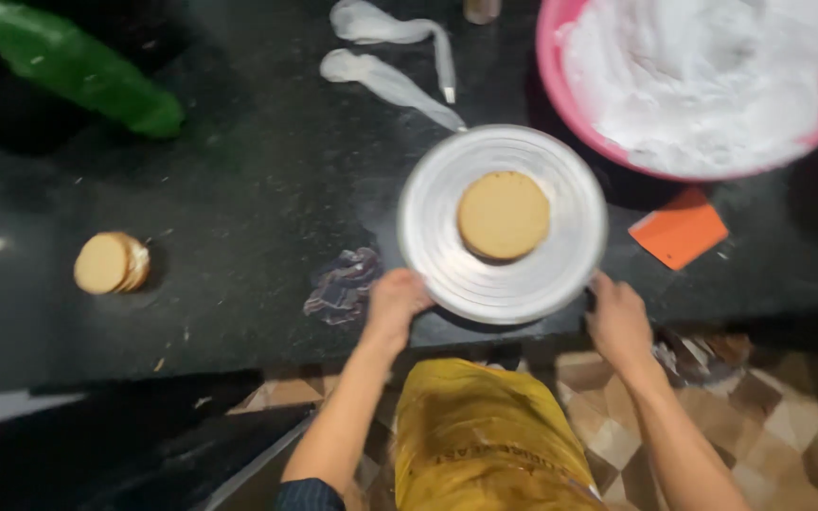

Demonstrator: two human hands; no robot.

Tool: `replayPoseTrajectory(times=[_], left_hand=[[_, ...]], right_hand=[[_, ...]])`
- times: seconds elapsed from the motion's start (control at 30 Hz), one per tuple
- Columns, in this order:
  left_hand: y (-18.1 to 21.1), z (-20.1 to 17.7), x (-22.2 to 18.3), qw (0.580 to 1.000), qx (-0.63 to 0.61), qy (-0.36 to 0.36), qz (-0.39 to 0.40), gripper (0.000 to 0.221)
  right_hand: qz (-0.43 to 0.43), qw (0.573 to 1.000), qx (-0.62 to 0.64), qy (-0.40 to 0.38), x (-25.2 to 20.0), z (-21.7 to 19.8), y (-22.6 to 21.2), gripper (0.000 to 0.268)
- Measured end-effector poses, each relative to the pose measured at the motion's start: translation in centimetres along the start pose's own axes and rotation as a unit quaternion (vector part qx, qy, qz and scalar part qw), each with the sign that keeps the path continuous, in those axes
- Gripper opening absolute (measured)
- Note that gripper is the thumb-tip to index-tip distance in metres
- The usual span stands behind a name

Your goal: The person smooths white frosting around the side of a cake on a turntable using an orange plastic scraper, rotating the turntable with one hand. They then lift the frosted cake onto a tray with a spatula, place a plain cake layer on the turntable, and scoop and spread frosting onto the layer with a spatula.

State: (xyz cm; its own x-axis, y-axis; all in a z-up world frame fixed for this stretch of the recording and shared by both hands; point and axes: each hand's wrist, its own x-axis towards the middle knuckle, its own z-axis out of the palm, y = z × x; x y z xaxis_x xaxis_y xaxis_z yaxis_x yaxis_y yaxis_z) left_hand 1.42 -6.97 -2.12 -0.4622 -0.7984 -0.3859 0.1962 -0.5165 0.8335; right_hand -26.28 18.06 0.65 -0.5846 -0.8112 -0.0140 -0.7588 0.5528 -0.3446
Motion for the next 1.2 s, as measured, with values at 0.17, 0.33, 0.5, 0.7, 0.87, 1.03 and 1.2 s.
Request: replayPoseTrajectory(times=[0.17, 0.33, 0.5, 0.7, 0.87, 1.03, 1.2], left_hand=[[-1.9, -1.0, -2.9, 0.996, 0.065, -0.064, -0.021, 0.028], [8.8, -6.6, 1.2, 0.587, 0.760, 0.052, 0.276, 0.059], [11.3, -2.8, 5.1, 0.644, 0.741, 0.118, 0.152, 0.052], [1.8, -1.9, -4.9, 0.614, 0.694, -0.144, 0.347, 0.045], [5.9, -13.9, 0.1, 0.827, 0.482, 0.156, 0.245, 0.021], [13.7, -4.7, -1.6, 0.953, -0.269, 0.137, 0.039, 0.029], [11.6, -6.2, 4.0, 0.956, -0.196, 0.216, 0.028, 0.033]], right_hand=[[0.119, 0.984, 0.131, 0.036, -8.9, 1.9, 5.8, 0.050], [0.149, 0.974, 0.107, 0.134, -18.0, 6.4, 13.3, 0.034], [0.231, 0.951, 0.141, 0.151, -18.7, 2.7, 11.4, 0.027], [0.033, 0.940, 0.287, 0.184, -8.1, -6.5, -7.9, 0.015], [-0.028, 0.921, 0.286, -0.263, -1.6, -3.7, -20.3, 0.015], [-0.151, 0.954, 0.154, -0.209, 3.7, 7.4, -29.1, 0.017], [-0.211, 0.952, 0.015, -0.222, 2.9, 3.0, -30.2, 0.016]])
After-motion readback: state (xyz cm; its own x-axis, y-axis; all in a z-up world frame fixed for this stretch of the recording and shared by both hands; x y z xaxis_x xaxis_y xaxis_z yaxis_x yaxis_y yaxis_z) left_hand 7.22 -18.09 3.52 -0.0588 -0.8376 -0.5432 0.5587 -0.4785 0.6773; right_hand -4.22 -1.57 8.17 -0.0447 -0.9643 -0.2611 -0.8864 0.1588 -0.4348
